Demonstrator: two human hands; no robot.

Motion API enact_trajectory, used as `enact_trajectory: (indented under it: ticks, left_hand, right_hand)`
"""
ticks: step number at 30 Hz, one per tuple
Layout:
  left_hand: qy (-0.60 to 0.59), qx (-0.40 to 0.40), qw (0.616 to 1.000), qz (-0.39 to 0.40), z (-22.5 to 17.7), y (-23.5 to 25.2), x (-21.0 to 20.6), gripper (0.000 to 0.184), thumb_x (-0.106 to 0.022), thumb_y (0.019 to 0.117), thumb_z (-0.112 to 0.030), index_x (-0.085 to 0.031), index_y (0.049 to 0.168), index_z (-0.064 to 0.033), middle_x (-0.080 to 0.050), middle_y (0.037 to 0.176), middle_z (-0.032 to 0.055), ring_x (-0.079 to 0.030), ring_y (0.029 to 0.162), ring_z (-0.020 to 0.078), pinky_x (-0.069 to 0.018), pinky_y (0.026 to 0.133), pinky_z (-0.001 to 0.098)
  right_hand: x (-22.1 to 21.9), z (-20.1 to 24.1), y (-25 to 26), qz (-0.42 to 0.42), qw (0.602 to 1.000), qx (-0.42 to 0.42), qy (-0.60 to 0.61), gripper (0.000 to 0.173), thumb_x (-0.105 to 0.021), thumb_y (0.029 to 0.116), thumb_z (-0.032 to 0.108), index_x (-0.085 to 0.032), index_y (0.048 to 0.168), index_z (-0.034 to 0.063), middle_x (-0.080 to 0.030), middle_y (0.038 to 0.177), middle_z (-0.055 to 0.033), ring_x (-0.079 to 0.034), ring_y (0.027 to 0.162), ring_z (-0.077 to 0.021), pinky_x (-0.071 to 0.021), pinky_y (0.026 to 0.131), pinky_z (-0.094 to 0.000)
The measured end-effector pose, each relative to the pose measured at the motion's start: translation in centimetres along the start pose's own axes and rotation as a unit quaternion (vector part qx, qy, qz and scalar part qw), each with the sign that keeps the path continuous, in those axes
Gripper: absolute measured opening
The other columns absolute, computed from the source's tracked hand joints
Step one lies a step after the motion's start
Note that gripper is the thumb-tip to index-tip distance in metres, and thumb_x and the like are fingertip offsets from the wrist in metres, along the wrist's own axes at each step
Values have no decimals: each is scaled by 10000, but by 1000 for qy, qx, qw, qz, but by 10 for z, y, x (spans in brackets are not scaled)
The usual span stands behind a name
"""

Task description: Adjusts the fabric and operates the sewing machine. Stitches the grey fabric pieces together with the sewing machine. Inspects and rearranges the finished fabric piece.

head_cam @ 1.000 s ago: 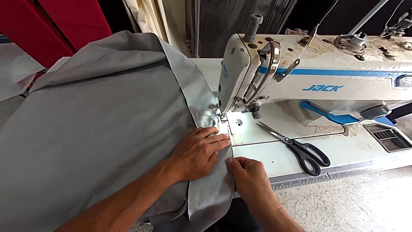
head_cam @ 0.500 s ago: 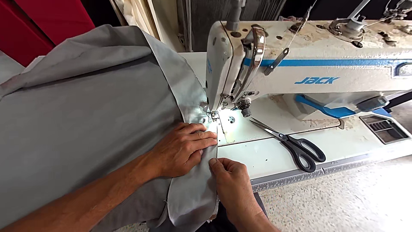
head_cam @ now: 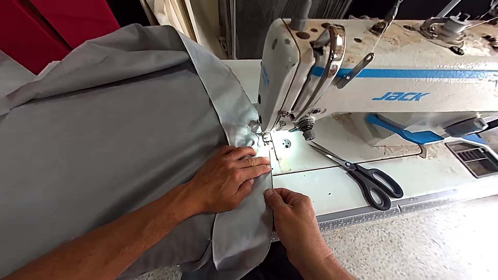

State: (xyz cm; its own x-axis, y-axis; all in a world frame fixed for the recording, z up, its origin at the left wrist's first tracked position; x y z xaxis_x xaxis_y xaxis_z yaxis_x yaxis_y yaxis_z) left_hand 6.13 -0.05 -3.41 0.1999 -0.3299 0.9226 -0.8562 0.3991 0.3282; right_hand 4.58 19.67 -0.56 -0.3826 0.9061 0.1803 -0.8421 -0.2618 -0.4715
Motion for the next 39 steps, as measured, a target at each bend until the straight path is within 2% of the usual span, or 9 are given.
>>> enact_trajectory:
  ticks: [9, 17, 21, 29, 36, 39]
  left_hand:
    - [5, 14, 1000, -4, -2, 3, -1, 472, -380, 1005, -249, -672, 1376, -265, -599, 1461, -125, -461, 1428, 144, -372, 1137, 435]
    - [9, 25, 1000, -9, -3, 4, -3, 474, -375, 1005, -245, -675, 1372, -260, -600, 1461, -118, -464, 1426, 152, -373, 1134, 443]
    - [11, 29, 999, -11, -4, 6, -1, 473, -380, 1001, -242, -676, 1370, -253, -607, 1455, -107, -470, 1422, 158, -376, 1132, 446]
    - [20, 40, 999, -11, -6, 9, -3, 480, -372, 1002, -232, -673, 1376, -251, -606, 1457, -104, -477, 1415, 170, -388, 1113, 455]
    - [23, 44, 999, -13, -5, 10, -4, 488, -370, 999, -229, -668, 1384, -248, -604, 1461, -99, -478, 1414, 181, -388, 1106, 459]
    - [23, 47, 999, -15, -4, 11, -4, 494, -363, 999, -227, -663, 1390, -247, -602, 1464, -96, -473, 1417, 181, -382, 1103, 466]
  right_hand:
    - [5, 5, 6, 12, 999, -9, -42, 283, -603, 1037, 191, -721, 799, 93, -640, 637, -23, -633, 572, -110, -520, 527, -276]
    - [7, 9, 11, 22, 997, -16, -67, 281, -599, 1044, 197, -716, 814, 85, -659, 657, -38, -665, 593, -124, -563, 552, -288]
    - [8, 11, 14, 23, 997, -13, -77, 291, -594, 1050, 198, -715, 812, 81, -649, 651, -39, -643, 576, -118, -540, 541, -282]
    - [12, 14, 17, 29, 995, -19, -91, 289, -589, 1056, 218, -716, 838, 79, -660, 673, -51, -664, 597, -135, -569, 563, -302]
    - [12, 18, 20, 26, 993, -21, -117, 304, -589, 1057, 229, -706, 820, 79, -637, 654, -43, -623, 558, -122, -521, 524, -284]
    - [13, 20, 22, 28, 992, -21, -119, 309, -585, 1059, 234, -704, 818, 81, -640, 661, -46, -633, 574, -128, -529, 535, -292]
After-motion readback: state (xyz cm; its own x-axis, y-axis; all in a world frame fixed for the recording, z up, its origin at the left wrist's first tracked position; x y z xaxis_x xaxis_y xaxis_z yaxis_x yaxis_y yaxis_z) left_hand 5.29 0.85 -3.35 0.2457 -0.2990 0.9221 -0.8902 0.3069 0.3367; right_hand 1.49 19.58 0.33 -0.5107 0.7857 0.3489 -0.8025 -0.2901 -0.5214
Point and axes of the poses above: each hand's wrist, its own y-axis towards the middle knuckle, its own x-axis out of the back of the hand, z = x × y, the point moved 1 cm from there along y, towards the middle knuckle
